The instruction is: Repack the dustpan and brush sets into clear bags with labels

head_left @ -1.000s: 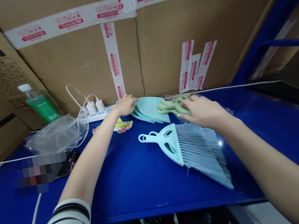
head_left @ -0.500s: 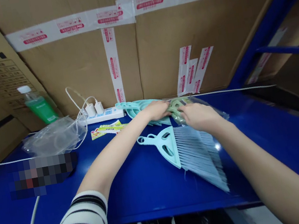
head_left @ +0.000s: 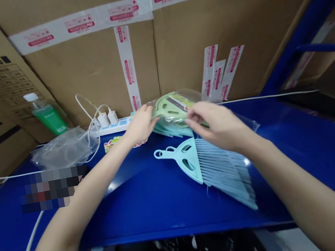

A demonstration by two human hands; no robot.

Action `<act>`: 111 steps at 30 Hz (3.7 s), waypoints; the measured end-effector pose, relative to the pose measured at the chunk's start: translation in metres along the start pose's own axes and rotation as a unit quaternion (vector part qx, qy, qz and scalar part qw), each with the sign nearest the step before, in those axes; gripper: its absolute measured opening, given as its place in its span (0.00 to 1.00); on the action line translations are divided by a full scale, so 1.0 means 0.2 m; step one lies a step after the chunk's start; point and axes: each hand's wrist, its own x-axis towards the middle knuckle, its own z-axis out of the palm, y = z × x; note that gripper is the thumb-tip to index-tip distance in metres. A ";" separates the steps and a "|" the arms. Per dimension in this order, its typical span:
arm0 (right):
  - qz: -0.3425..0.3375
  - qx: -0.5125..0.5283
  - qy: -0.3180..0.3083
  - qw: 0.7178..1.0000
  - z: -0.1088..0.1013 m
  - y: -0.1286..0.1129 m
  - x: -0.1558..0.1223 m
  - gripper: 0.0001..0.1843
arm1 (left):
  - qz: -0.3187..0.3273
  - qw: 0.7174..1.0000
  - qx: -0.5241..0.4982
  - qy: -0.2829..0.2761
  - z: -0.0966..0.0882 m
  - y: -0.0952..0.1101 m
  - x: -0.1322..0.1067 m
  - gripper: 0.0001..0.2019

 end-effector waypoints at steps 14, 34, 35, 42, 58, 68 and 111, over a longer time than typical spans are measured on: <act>-0.091 0.011 -0.320 0.943 0.06 -0.26 -0.09 0.30 | -0.095 0.993 -0.071 0.020 -0.17 -0.24 -0.59 0.14; -0.125 -0.081 -0.131 0.980 0.03 -0.23 -0.10 0.10 | -0.071 0.992 -0.061 0.083 -0.22 -0.29 -0.75 0.12; -0.108 -0.108 -0.119 0.981 0.02 -0.20 -0.10 0.11 | -0.070 0.992 -0.064 0.081 -0.22 -0.29 -0.75 0.13; -0.036 -0.143 -0.227 0.963 0.04 -0.10 -0.12 0.16 | -0.039 0.994 -0.096 0.041 -0.21 -0.29 -0.76 0.14; -0.129 -0.030 -0.018 0.991 0.06 -0.12 -0.06 0.16 | -0.016 0.990 -0.137 0.014 -0.22 -0.21 -0.76 0.14; 0.057 0.214 -0.125 0.967 0.11 -0.14 -0.03 0.17 | -0.015 0.988 -0.157 0.003 -0.23 -0.19 -0.76 0.14; -0.071 0.200 -0.118 0.970 0.08 -0.49 0.34 0.22 | 0.031 0.984 -0.166 -0.058 -0.17 -0.17 -0.79 0.12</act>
